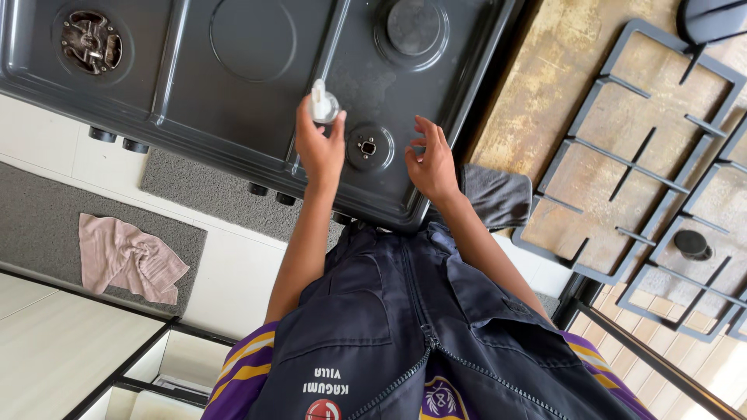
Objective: The person wipes the surface of a gas stove using a paper towel and a cloth, then sprays liquid from a bottle onto the surface and continues wiping it.
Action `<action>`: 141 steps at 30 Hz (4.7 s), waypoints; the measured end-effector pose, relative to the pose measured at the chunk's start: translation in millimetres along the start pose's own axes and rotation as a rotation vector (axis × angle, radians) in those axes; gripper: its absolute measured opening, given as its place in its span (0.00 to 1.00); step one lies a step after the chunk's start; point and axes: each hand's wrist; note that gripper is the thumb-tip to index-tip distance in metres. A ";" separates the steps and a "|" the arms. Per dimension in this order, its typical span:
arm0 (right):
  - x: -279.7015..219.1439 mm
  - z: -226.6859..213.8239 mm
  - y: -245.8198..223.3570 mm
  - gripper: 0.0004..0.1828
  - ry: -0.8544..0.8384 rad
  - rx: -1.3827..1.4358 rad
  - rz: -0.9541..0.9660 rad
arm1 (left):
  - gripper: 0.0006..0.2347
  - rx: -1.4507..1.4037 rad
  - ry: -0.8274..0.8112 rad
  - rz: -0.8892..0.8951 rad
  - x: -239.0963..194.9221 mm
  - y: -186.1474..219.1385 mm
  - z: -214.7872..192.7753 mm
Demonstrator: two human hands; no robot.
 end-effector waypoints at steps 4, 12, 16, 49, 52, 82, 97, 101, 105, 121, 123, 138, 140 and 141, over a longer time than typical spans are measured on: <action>24.0 -2.6 -2.2 0.31 -0.010 -0.016 -0.003 | 0.26 0.051 -0.008 -0.046 15.4 -6.5 0.4; 76.9 -14.1 3.6 0.30 -0.033 -0.105 -0.047 | 0.34 0.152 0.204 -0.034 -15.8 29.6 17.3; 108.0 -22.4 9.4 0.31 0.064 -0.159 -0.088 | 0.13 -0.150 -0.123 0.076 -37.0 67.9 40.9; 151.5 -25.0 -5.1 0.51 0.269 -0.332 -0.205 | 0.14 -0.281 -0.254 -0.158 79.6 64.2 138.6; 111.8 -43.6 -12.8 0.55 0.258 -0.271 -0.209 | 0.13 -0.559 -0.383 -0.198 52.3 71.4 118.5; -162.0 -270.0 164.1 0.59 0.436 -0.309 0.013 | 0.09 -0.316 -0.588 0.210 -252.2 174.3 281.4; -111.3 -276.9 183.8 0.55 0.344 -0.536 0.105 | 0.10 -0.079 -0.422 0.100 -240.7 182.6 314.0; -104.8 -276.2 184.7 0.56 0.296 -0.563 0.131 | 0.09 0.031 -0.388 0.175 -239.6 193.3 310.0; -105.0 -276.7 186.6 0.58 0.273 -0.579 0.137 | 0.09 0.098 -0.325 0.259 -245.5 195.2 309.3; -120.6 -261.2 114.3 0.31 0.405 -0.394 -0.168 | 0.11 -0.101 -0.374 0.343 -244.5 194.8 203.7; -114.0 -238.2 92.6 0.24 0.386 -0.380 -0.243 | 0.09 -0.127 -0.374 0.319 -228.1 180.0 177.3; -56.1 -38.8 -7.4 0.11 0.155 -0.158 -0.129 | 0.04 0.023 -0.336 0.340 -70.5 29.6 28.9; -55.1 -29.9 -9.7 0.11 0.143 -0.175 -0.099 | 0.04 0.039 -0.295 0.385 -60.3 17.4 21.2; -53.1 -28.3 -9.4 0.10 0.134 -0.184 -0.085 | 0.04 0.041 -0.296 0.380 -56.5 11.9 19.7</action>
Point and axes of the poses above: each hand's wrist, its own x-axis towards the middle knuckle, its own z-axis out of the palm, y = z × x, and after that the axes turned 4 degrees about x, right-handed
